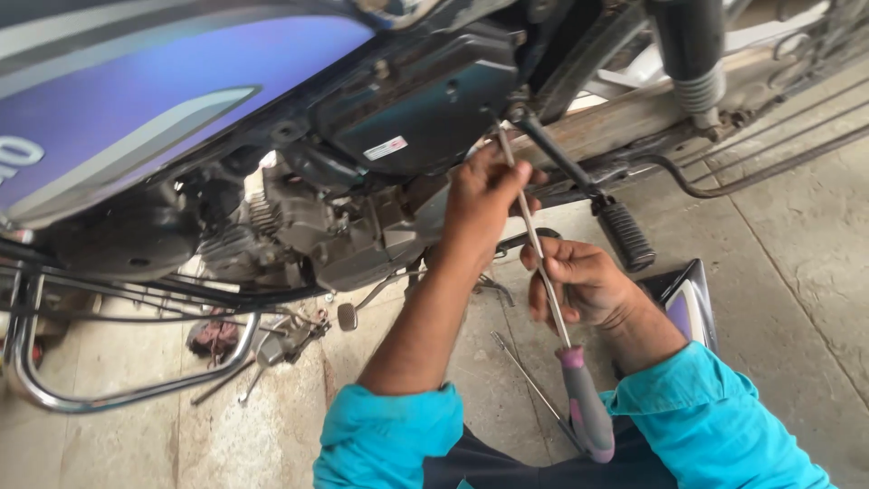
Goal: The person uses a T-handle wrench and a screwdriver to unscrew a side panel from a motorcycle. After removing the panel and an inner cover, they extract the air filter and shake it out.
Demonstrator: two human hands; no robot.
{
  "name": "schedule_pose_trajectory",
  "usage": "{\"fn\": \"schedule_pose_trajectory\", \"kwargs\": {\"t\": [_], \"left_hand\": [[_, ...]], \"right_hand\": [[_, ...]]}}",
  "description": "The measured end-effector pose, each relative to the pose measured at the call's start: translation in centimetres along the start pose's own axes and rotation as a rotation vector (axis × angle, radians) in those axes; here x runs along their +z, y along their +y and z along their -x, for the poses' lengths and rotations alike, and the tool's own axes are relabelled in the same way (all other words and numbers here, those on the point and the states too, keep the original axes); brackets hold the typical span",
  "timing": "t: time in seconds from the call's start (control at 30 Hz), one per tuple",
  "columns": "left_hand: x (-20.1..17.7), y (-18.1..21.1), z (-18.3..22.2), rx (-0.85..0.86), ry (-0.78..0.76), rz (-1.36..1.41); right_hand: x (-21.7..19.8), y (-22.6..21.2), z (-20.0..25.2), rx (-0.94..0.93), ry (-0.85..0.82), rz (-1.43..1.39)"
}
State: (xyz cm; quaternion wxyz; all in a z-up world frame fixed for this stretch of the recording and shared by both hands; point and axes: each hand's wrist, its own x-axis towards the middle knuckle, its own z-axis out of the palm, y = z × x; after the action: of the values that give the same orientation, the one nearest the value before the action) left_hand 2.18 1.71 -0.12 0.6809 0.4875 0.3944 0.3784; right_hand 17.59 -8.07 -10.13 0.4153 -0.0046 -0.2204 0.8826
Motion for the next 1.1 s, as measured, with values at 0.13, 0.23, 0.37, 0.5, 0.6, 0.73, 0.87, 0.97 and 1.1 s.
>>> {"fn": "schedule_pose_trajectory", "kwargs": {"t": [0.13,0.23,0.37,0.5,0.6,0.73,0.87,0.97,1.1], "left_hand": [[-0.4,-1.4,-3.1,0.089,0.034,0.087],[-0.6,-0.5,-2.8,0.059,0.049,0.071],[-0.3,0.8,-2.9,0.082,0.103,0.004],[0.7,0.7,-3.3,0.051,0.199,-0.129],[2.2,1.3,-3.0,0.19,0.246,-0.177],[4.3,3.5,-2.1,0.318,0.224,-0.216],[3.4,3.4,-3.6,0.405,0.202,-0.341],[3.7,3.9,-3.5,0.35,0.212,-0.338],[3.7,4.0,-3.6,0.365,0.222,-0.34]], "right_hand": [[1.0,-0.6,0.4,-0.023,0.049,0.088],[2.6,-1.5,0.8,0.084,-0.062,0.222],[4.4,-3.2,1.1,0.2,-0.323,0.264],[4.0,-3.4,2.1,0.142,-0.342,0.241],[5.2,-3.8,2.4,0.047,-0.274,0.173],[7.4,-4.3,3.0,-0.01,-0.16,0.141],[8.4,-4.5,2.8,-0.106,-0.062,0.124],[8.8,-4.7,2.7,-0.116,-0.039,0.133],[9.5,-4.6,2.8,-0.121,-0.001,0.139]]}}
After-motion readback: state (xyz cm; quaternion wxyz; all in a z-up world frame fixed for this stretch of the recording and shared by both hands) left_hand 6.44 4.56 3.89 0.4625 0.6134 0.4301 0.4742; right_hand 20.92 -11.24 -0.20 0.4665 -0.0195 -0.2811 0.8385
